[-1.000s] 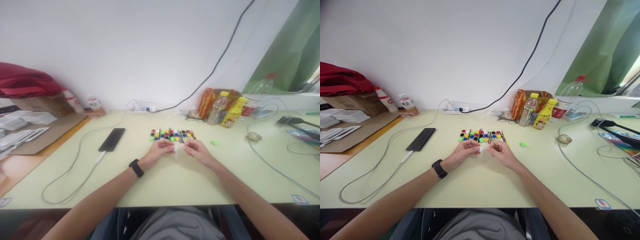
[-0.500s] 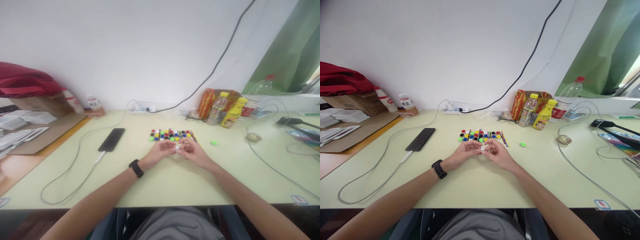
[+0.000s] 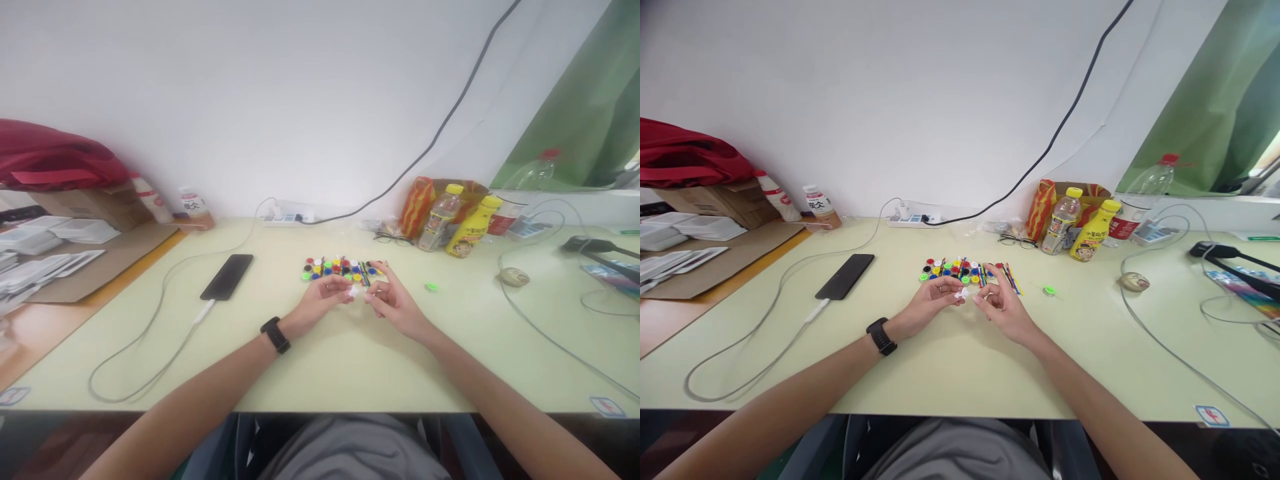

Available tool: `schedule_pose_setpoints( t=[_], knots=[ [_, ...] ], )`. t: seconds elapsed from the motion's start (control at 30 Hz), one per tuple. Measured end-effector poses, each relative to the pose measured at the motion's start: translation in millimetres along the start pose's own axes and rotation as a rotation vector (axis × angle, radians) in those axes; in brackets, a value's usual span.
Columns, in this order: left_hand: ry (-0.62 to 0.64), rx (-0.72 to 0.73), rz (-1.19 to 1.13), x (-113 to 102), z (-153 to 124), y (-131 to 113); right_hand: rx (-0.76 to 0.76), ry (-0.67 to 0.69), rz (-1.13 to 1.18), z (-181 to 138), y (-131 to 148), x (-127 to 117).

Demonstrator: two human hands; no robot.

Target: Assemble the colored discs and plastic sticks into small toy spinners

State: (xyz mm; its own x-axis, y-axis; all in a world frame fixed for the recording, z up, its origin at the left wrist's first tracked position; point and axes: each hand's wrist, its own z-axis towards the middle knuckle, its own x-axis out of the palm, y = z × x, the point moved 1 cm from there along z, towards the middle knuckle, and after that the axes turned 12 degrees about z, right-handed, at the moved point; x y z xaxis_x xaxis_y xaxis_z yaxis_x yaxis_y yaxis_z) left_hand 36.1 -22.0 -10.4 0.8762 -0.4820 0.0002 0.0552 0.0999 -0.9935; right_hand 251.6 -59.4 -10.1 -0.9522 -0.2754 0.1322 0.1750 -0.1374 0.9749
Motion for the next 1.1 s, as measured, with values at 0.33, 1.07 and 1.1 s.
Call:
schedule_pose_setpoints(
  t=[0.33, 1.07, 1.1],
  knots=[
    [-0.014, 0.0, 0.04, 2, -1, -3, 0.202, 0.309, 0.056, -3, 9, -6],
    [0.091, -0.048, 0.116, 0, -1, 6, 0.047, 0.125, -0.205, 5, -1, 0],
    [0.093, -0.053, 0.122, 0, -2, 6, 0.016, 0.127, -0.256, 5, 0, 0]
  ],
)
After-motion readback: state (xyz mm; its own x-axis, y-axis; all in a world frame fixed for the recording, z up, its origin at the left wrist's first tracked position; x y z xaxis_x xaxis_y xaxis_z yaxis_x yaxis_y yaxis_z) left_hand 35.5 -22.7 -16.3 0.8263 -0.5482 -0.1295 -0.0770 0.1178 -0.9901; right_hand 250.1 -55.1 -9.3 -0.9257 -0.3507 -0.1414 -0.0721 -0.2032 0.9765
